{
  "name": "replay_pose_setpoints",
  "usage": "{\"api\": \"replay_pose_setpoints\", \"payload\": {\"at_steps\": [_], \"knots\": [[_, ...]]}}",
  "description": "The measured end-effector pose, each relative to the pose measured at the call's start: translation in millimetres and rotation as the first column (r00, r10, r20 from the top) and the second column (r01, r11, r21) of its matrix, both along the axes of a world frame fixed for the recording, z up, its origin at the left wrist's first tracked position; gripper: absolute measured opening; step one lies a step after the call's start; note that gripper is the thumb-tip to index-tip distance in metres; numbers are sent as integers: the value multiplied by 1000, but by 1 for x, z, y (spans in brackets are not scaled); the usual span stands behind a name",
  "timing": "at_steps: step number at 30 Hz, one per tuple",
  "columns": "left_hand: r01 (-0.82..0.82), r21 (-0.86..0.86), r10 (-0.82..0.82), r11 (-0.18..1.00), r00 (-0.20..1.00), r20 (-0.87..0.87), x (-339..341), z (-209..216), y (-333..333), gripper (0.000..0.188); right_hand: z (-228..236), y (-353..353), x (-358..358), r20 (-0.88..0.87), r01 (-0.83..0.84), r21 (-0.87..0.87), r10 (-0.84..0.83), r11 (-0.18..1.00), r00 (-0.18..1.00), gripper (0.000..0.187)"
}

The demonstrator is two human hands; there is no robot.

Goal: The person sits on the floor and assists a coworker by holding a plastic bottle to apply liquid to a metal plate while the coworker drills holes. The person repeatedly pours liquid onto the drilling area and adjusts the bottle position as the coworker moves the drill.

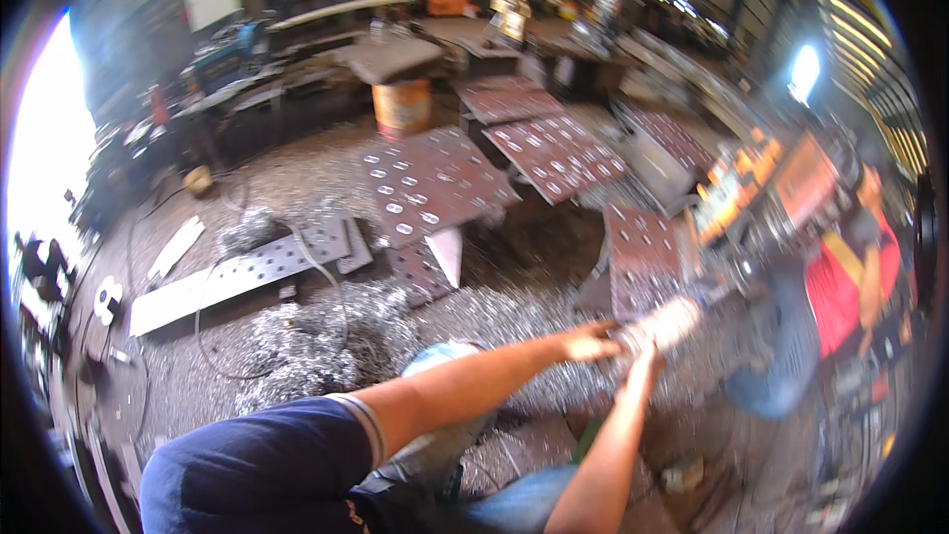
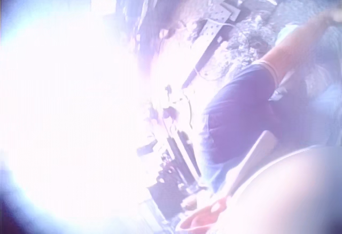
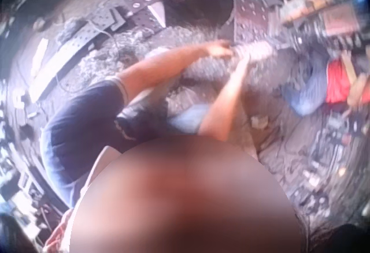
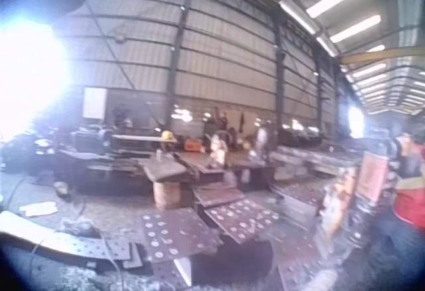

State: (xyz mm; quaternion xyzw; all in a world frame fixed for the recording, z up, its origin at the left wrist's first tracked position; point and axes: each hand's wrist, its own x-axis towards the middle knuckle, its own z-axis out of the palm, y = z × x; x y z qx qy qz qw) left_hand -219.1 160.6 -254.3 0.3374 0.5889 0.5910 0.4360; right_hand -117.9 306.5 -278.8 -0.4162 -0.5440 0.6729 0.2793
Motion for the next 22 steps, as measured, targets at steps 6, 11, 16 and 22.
{"api": "replay_pose_setpoints", "payload": {"at_steps": [6,11,16,22], "knots": [[-61,75,66,995,995,-73,8,-19,6,88,-11,10,6,58,-112,-6,112,994,992,93],[-12,-1,12,1000,990,-139,11,-9,7,93,-8,16,14,5,-105,136,105,985,994,90],[34,91,-26,995,996,-86,6,-21,15,102,7,2,17,133,-12,175,-12,984,991,102],[18,42,-18,999,1000,-2,-1,-27,16,96,-7,11,12,1,-125,134,126,983,992,97]]}}
